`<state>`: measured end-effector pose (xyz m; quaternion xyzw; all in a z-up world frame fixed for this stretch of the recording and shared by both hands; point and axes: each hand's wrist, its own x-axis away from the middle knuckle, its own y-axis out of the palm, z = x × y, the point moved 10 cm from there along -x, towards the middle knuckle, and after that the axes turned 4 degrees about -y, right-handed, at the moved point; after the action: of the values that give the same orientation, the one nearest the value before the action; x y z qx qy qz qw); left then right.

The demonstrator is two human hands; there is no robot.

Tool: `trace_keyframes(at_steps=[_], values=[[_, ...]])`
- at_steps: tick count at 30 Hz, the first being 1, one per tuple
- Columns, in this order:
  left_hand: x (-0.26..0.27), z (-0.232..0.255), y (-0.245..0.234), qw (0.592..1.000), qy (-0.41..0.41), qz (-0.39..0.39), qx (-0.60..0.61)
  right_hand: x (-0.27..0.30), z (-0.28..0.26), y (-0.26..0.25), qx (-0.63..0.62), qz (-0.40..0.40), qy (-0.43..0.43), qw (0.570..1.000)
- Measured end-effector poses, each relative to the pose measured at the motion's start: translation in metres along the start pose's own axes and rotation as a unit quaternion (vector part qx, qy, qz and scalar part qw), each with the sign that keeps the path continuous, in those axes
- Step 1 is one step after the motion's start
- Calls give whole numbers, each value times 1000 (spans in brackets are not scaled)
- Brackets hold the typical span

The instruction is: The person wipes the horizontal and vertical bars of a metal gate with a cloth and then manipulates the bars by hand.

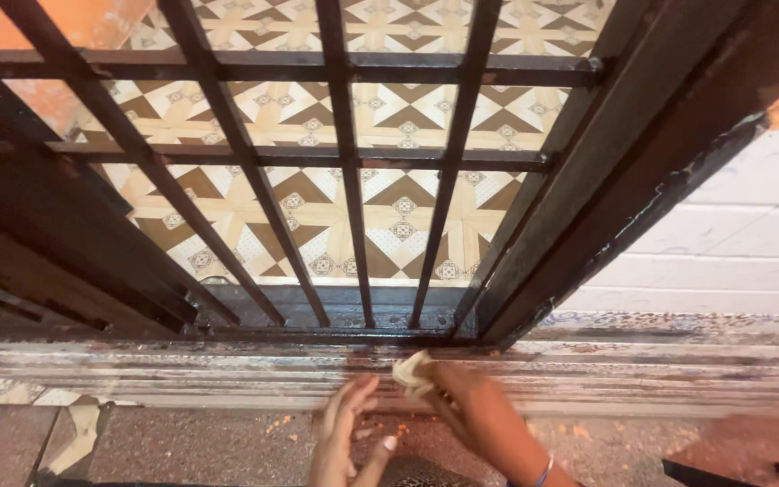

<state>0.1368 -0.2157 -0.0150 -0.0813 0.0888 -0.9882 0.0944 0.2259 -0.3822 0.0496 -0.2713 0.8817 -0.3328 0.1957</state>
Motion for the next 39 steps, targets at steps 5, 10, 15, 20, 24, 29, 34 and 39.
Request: trace_keyframes(at_steps=[5,10,15,20,24,29,34,39], values=[[12,21,18,989,144,-22,-32,12,-39,31,-60,-69,-47,995],[9,-25,4,986,-7,-4,169,-6,-83,0,-64,-51,-154,985],[18,10,-44,985,111,91,98,-13,-94,-118,161,240,-141,947],[30,70,-113,960,161,230,7,-23,-123,-172,-45,314,-252,914],[34,138,-158,915,254,308,-64,-48,-122,-174,-137,296,-286,901],[32,202,-212,866,326,365,-106,-95,-87,-200,-303,321,-267,857],[-12,225,-247,864,340,366,-57,-115,-50,-205,-368,336,-225,837],[-56,230,-238,870,380,308,65,-117,-9,-205,-345,366,-164,849]])
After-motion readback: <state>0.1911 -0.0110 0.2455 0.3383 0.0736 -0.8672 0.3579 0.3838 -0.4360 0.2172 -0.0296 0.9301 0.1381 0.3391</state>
